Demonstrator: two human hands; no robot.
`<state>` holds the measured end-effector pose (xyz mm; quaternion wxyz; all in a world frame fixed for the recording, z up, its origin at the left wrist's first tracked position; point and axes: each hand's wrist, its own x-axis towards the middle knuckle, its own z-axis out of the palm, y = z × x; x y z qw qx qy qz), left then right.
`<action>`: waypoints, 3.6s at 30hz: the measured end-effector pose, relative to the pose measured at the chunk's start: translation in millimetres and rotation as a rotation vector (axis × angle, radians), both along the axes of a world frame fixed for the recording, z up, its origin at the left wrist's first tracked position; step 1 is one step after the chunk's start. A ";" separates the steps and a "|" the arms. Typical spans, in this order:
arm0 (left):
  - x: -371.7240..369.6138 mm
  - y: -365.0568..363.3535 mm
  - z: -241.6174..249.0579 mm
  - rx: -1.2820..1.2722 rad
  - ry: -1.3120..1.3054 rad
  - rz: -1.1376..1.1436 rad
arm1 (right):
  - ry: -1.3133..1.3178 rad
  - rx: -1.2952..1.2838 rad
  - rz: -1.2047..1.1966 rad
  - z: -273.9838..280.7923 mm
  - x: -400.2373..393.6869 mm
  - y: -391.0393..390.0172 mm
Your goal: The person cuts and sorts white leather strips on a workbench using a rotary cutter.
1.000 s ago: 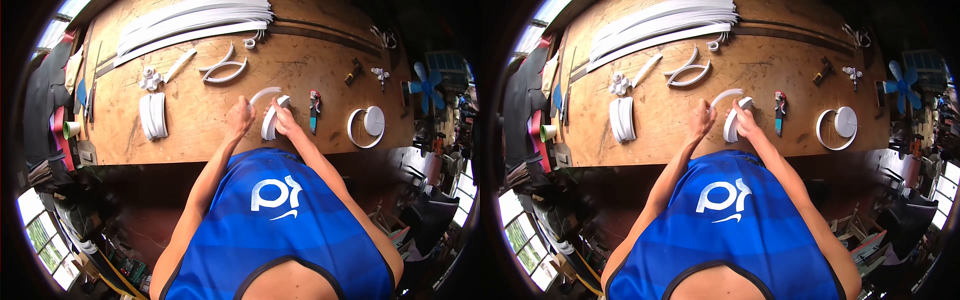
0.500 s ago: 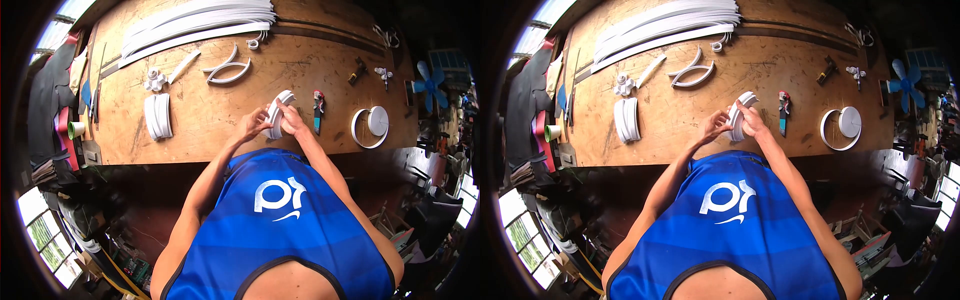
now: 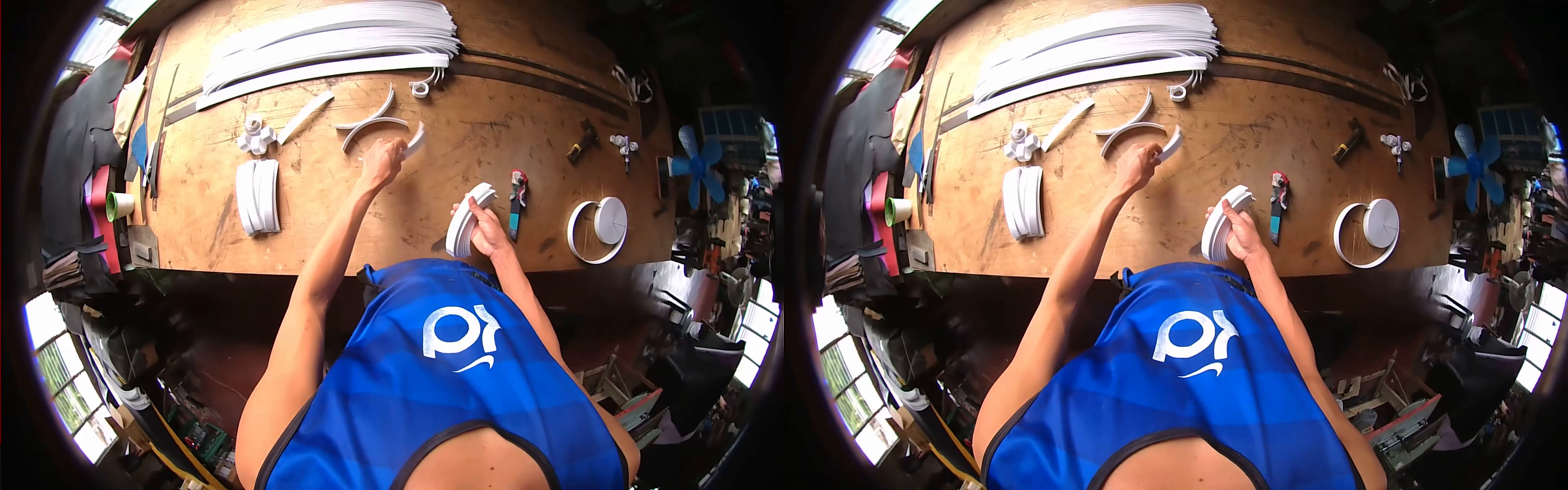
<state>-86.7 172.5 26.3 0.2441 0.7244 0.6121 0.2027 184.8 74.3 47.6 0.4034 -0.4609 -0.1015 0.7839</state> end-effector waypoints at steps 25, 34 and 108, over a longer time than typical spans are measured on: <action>-48.8 21.7 -19.0 0.294 0.188 0.085 | 0.010 -0.062 0.070 -3.2 -8.6 4.8; -43.6 5.9 -12.9 0.233 0.396 0.418 | -0.007 -0.045 0.037 -2.7 -6.0 6.5; 37.1 -95.4 44.5 -0.653 -1.174 0.358 | 0.077 0.088 0.018 12.6 -67.6 49.5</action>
